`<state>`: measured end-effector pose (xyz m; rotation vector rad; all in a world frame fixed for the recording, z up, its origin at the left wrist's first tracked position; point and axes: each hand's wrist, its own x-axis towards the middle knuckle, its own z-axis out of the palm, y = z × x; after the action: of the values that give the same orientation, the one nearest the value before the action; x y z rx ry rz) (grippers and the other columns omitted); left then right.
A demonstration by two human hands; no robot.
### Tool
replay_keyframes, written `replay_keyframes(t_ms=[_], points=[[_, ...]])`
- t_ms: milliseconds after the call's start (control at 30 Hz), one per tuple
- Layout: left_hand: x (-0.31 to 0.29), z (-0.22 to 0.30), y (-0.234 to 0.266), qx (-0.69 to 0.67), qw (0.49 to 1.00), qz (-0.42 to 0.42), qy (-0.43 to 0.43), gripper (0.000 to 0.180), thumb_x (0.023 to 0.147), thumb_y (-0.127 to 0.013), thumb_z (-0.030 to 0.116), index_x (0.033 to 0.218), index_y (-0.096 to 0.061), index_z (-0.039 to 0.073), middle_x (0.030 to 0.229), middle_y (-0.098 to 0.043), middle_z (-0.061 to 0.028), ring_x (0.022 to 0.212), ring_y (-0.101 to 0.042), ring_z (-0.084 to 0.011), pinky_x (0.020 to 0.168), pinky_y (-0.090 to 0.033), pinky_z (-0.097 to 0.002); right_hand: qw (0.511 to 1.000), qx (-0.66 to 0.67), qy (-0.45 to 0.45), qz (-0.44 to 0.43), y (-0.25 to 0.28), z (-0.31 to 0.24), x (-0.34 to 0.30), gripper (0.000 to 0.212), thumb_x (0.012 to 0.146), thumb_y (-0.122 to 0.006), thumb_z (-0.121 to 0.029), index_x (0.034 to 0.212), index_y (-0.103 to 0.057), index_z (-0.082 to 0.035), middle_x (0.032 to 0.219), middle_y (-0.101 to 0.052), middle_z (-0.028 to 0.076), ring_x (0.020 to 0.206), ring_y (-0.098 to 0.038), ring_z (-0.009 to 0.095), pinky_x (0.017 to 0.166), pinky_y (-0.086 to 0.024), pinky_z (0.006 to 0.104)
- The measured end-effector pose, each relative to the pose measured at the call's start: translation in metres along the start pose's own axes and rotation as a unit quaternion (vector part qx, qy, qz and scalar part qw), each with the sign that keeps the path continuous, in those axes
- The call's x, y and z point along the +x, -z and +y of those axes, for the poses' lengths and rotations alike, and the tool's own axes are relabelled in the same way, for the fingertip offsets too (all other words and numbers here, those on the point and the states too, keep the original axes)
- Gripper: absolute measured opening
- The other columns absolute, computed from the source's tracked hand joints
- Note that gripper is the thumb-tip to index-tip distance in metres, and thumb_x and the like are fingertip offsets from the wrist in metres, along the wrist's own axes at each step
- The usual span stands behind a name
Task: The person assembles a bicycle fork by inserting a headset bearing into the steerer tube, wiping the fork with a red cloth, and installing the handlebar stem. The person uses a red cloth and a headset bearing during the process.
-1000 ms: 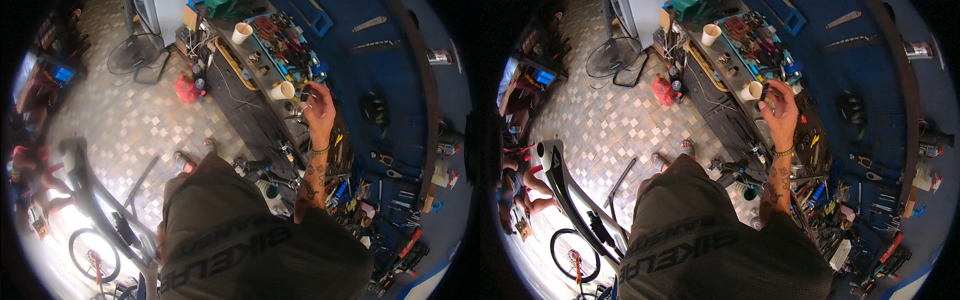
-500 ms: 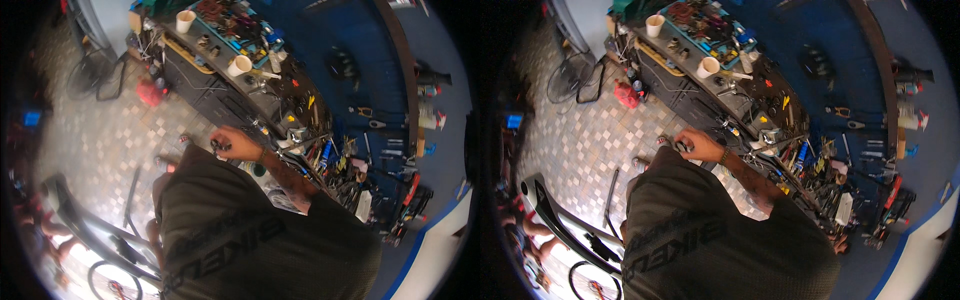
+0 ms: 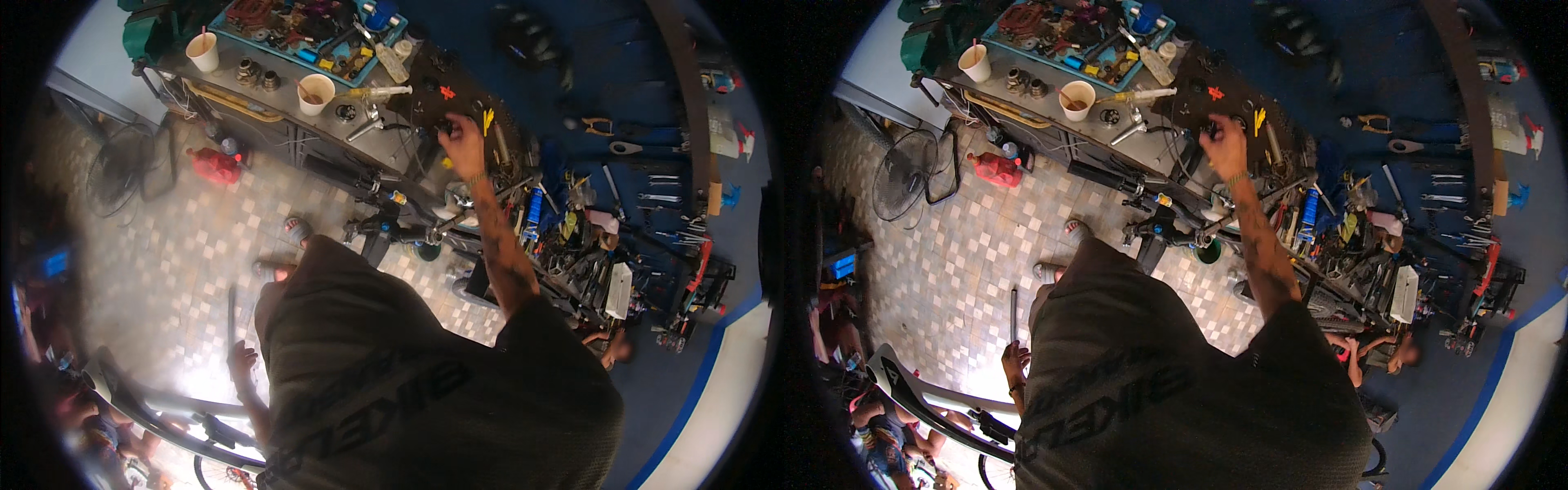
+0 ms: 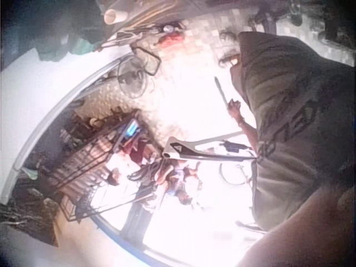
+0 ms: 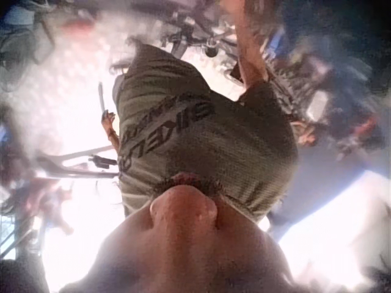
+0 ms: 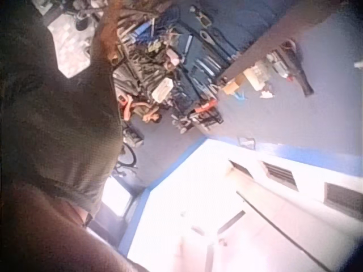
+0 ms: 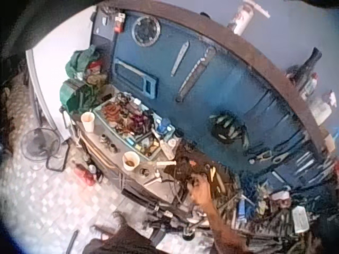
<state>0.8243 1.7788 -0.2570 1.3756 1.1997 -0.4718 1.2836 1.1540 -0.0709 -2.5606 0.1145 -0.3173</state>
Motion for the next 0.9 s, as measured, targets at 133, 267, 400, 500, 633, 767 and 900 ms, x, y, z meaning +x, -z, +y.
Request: replay_keyframes(t_ms=[133,267,400,500,633,767,900], points=[[-0.005,0.014,0.011,0.056,0.998,0.011,0.007,0.04,0.103,-0.063,0.037,0.127,-0.066,0.005,0.085,-0.073,-0.0119,0.058,-0.065,-0.0171,0.049,-0.047,-0.0253,0.996,0.084,-0.008,-0.023,-0.018,0.064,0.068,0.045,0.078,-0.082,-0.009,0.123,-0.072,-0.006,0.109,-0.07,0.013,0.091,-0.071,0.021,0.081,-0.059,0.0345],[-0.021,0.012,0.026,-0.034,0.999,0.002,0.007,0.024,0.101,-0.062,0.017,0.119,-0.065,0.001,0.084,-0.071,-0.0119,0.064,-0.071,-0.0197,0.054,-0.057,-0.0288,0.922,0.359,-0.113,-0.086,-0.012,0.092,0.096,0.05,0.083,-0.08,0.002,0.13,-0.066,-0.005,0.124,-0.068,0.008,0.109,-0.069,0.019,0.096,-0.057,0.0317],[-0.038,0.005,0.025,0.103,0.994,0.021,0.026,0.03,0.102,-0.065,0.027,0.119,-0.065,0.002,0.086,-0.072,-0.012,0.066,-0.072,-0.0208,0.056,-0.057,-0.0314,0.918,0.364,-0.102,-0.12,-0.004,0.096,0.097,0.051,0.083,-0.08,0.005,0.131,-0.066,-0.006,0.129,-0.068,0.009,0.115,-0.066,0.02,0.1,-0.056,0.0321],[-0.039,-0.001,0.017,0.077,0.994,0.049,0.056,0.032,0.103,-0.064,0.033,0.118,-0.065,0.005,0.088,-0.073,-0.0134,0.065,-0.072,-0.021,0.054,-0.055,-0.0305,0.903,0.4,-0.105,-0.116,-0.003,0.095,0.095,0.052,0.083,-0.08,0.005,0.132,-0.066,-0.006,0.131,-0.067,0.01,0.116,-0.066,0.02,0.102,-0.054,0.0331],[-0.032,-0.004,0.005,0.021,0.995,0.028,0.09,0.032,0.104,-0.062,0.036,0.117,-0.065,0.007,0.088,-0.074,-0.0139,0.066,-0.072,-0.0217,0.054,-0.054,-0.0288,0.899,0.412,-0.094,-0.116,0.0,0.089,0.095,0.052,0.083,-0.08,0.004,0.132,-0.066,-0.006,0.13,-0.067,0.01,0.115,-0.066,0.02,0.103,-0.054,0.034],[-0.026,0.007,0.003,0.056,0.997,0.03,0.037,0.031,0.105,-0.059,0.034,0.121,-0.066,0.007,0.087,-0.074,-0.0139,0.067,-0.072,-0.0212,0.053,-0.053,-0.028,0.962,0.263,-0.032,-0.065,0.007,0.074,0.095,0.055,0.08,-0.08,0.002,0.133,-0.066,-0.007,0.125,-0.068,0.009,0.11,-0.067,0.022,0.101,-0.056,0.0353],[-0.025,0.023,0.008,0.075,0.996,0.007,0.052,0.046,0.102,-0.063,0.043,0.133,-0.066,0.009,0.1,-0.076,-0.0137,0.082,-0.073,-0.0207,0.072,-0.056,-0.0336,0.994,0.038,0.098,-0.005,0.009,0.057,0.094,0.063,0.074,-0.081,-0.004,0.134,-0.065,-0.01,0.121,-0.068,0.007,0.106,-0.066,0.025,0.098,-0.057,0.0371]])
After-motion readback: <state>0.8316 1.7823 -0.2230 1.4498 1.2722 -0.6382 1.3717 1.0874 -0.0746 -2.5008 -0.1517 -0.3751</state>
